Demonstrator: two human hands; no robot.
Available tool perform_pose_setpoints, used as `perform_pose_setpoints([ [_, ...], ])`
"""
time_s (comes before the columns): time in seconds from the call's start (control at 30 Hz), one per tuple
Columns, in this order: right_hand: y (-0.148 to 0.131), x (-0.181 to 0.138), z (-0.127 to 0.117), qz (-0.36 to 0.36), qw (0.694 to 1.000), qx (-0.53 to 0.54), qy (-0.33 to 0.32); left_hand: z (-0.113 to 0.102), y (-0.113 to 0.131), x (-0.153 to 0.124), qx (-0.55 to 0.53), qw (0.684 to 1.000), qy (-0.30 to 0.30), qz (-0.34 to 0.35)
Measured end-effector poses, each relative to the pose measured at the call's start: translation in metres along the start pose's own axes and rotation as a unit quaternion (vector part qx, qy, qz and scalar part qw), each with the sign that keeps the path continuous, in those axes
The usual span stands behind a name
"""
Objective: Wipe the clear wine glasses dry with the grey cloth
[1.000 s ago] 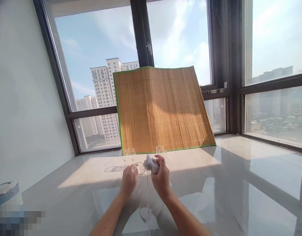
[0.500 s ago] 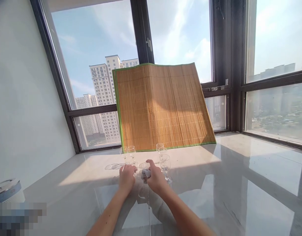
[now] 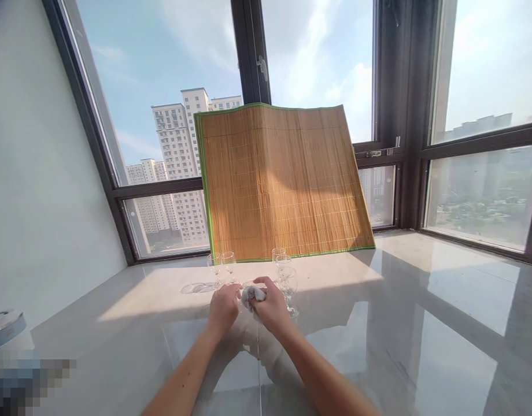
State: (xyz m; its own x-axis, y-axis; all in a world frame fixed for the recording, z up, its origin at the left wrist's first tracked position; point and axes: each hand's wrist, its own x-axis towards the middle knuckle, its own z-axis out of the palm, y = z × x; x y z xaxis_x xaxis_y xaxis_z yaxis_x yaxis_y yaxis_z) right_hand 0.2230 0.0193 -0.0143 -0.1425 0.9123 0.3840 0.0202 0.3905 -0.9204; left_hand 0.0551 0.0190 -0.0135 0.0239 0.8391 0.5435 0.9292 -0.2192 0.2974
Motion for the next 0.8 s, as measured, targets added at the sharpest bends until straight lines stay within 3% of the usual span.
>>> perform_pose_setpoints([
  [0.17, -0.009, 0.004, -0.003, 0.050, 0.995, 0.089, 0.007, 0.006, 0.001, 0.000, -0.004, 1.000, 0.004, -0.013],
  [0.43, -0.023, 0.004, -0.003, 0.036, 0.983, 0.176, 0.041, 0.019, -0.003, 0.005, -0.195, 0.975, -0.011, -0.106],
  [0.7, -0.032, -0.002, -0.008, -0.084, 0.986, 0.048, 0.133, 0.037, -0.007, 0.007, -0.277, 0.946, -0.061, -0.156],
  [0.8, -0.033, -0.005, -0.006, -0.102, 0.986, 0.012, 0.128, 0.041, -0.011, 0.008, -0.240, 0.961, -0.071, -0.121],
])
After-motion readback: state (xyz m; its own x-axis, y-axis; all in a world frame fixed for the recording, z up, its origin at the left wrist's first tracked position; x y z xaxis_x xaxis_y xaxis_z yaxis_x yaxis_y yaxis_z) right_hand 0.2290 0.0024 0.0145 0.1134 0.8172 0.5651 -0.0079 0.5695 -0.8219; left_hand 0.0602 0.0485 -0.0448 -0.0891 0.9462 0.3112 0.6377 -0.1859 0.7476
